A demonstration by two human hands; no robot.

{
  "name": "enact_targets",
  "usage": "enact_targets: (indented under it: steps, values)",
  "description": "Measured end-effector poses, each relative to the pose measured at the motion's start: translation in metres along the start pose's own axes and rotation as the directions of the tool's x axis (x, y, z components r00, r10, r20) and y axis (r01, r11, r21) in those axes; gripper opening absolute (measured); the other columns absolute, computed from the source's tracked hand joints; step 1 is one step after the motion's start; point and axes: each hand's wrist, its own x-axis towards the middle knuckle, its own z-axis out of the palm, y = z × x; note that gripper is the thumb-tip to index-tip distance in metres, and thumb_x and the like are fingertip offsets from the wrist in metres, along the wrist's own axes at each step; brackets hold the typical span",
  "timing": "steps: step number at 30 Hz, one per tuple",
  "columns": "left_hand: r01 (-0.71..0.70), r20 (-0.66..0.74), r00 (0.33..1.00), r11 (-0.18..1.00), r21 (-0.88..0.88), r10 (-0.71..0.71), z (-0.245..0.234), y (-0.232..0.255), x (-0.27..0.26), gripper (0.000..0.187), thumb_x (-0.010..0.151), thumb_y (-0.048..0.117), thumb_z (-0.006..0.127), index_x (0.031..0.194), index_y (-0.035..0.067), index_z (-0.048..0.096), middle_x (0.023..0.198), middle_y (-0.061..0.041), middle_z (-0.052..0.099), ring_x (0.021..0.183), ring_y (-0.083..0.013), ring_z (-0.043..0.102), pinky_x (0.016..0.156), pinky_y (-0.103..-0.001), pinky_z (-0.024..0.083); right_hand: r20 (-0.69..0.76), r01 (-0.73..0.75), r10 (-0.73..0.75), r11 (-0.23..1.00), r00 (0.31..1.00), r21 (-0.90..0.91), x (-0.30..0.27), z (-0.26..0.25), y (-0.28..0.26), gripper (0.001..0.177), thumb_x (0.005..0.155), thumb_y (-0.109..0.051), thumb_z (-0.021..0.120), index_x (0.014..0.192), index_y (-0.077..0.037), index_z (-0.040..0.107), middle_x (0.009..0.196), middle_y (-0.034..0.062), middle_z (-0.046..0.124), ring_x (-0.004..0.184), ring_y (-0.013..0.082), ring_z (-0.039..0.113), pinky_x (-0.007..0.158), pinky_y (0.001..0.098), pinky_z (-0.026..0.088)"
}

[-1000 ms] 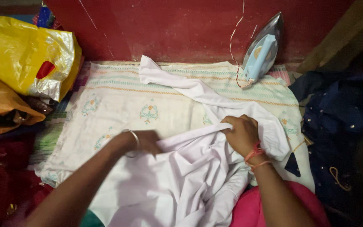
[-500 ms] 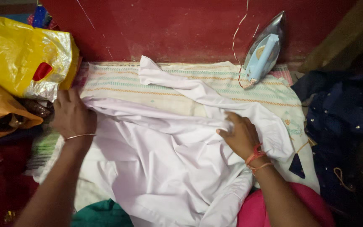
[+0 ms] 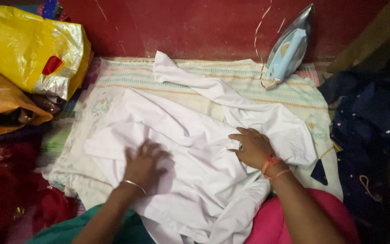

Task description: The person irons a white shirt on a patterned mat, smoothing the fabric with one hand while moving the iron with the other. The person then folds the shirt and places it on a nearby pile of clothes.

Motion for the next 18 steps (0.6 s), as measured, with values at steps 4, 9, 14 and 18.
enact_targets:
  steps: [4, 9, 14, 18]
  values:
    - [0.267, -0.138, 0.947, 0.95, -0.163, -0.29, -0.001, -0.035, 0.006, 0.04, 0.083, 0.038, 0.074, 0.121, 0.026, 0.069, 0.142, -0.001, 0.054, 0.138, -0.0278, 0.044, 0.103, -0.061, 0.041, 0.113, -0.061, 0.064, 0.998, 0.992, -0.029, 0.005, 0.009, 0.011, 0.06, 0.083, -0.029, 0.073, 0.141, -0.025, 0.059, 0.156, 0.0095, 0.045, 0.141, 0.0351, 0.043, 0.113, 0.0503, 0.036]
    - [0.245, -0.403, 0.869, 0.957, -0.154, -0.287, 0.018, -0.057, 0.009, 0.01, 0.089, 0.027, 0.07, 0.093, 0.023, 0.077, 0.107, -0.003, 0.073, 0.107, -0.0271, 0.068, 0.094, -0.047, 0.052, 0.116, -0.11, 0.105, 0.993, 0.988, 0.04, 0.006, 0.013, 0.015, 0.063, 0.081, -0.036, 0.074, 0.141, -0.025, 0.058, 0.155, 0.0055, 0.048, 0.143, 0.0287, 0.044, 0.115, 0.0475, 0.036]
    - [0.079, -0.515, 0.572, 0.668, -0.74, -0.638, 0.021, -0.1, -0.001, 0.012, 0.095, 0.016, 0.064, 0.105, 0.013, 0.072, 0.111, -0.01, 0.075, 0.099, -0.0309, 0.072, 0.085, -0.041, 0.055, 0.084, -0.106, 0.098, 0.989, 0.992, 0.099, 0.005, 0.01, 0.012, 0.065, 0.079, -0.041, 0.076, 0.139, -0.025, 0.059, 0.154, 0.0043, 0.049, 0.142, 0.0265, 0.045, 0.115, 0.0446, 0.037]
    - [0.59, 0.137, 0.801, 0.726, -0.353, -0.583, 0.028, -0.138, -0.024, 0.025, 0.094, 0.023, 0.075, 0.116, 0.012, 0.074, 0.121, -0.014, 0.073, 0.107, -0.031, 0.071, 0.095, -0.042, 0.056, 0.106, -0.128, 0.119, 0.988, 0.987, 0.082, 0.007, 0.009, 0.01, 0.066, 0.08, -0.043, 0.078, 0.14, -0.026, 0.057, 0.154, 0.0048, 0.048, 0.142, 0.0267, 0.044, 0.115, 0.0473, 0.035]
